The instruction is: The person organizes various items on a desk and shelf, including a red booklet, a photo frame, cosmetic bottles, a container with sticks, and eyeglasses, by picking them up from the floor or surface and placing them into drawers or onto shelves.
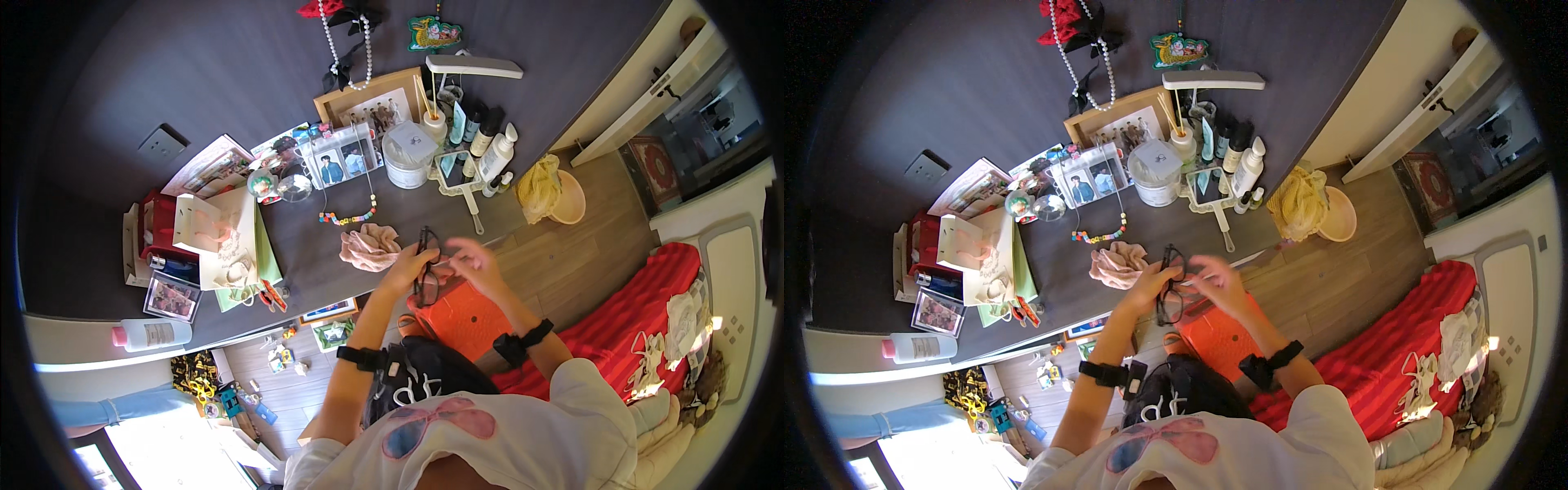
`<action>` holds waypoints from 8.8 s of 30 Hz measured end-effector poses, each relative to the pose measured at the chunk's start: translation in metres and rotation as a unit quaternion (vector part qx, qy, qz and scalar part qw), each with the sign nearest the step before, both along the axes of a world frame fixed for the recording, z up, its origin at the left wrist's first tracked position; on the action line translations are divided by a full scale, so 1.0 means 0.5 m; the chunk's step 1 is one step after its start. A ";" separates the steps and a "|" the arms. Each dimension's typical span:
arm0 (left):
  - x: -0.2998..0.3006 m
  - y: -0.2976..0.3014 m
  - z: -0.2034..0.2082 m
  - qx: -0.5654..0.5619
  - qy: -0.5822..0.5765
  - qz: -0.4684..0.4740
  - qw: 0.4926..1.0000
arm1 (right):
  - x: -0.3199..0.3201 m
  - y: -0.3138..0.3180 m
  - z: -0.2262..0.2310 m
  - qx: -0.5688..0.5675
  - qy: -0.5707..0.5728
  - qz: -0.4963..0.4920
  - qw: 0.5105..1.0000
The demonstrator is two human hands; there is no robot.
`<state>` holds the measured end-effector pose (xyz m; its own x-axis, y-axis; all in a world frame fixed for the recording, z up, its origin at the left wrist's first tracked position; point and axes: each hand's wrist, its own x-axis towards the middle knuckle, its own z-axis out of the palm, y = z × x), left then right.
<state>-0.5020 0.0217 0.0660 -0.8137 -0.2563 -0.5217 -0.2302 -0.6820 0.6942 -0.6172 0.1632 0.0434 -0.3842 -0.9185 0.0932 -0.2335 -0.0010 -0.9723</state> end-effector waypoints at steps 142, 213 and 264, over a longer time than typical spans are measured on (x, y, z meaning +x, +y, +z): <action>1.760 -0.081 -1.495 0.203 -0.176 0.691 0.671 | 1.785 -0.739 -1.532 0.167 0.412 0.505 0.740; 1.817 -0.059 -1.380 0.240 0.048 0.604 0.758 | 1.760 -0.818 -1.395 0.258 0.222 0.389 0.856; 1.706 -0.006 -1.481 0.370 0.027 0.562 0.740 | 1.581 -0.530 -1.439 0.718 -0.125 0.252 0.637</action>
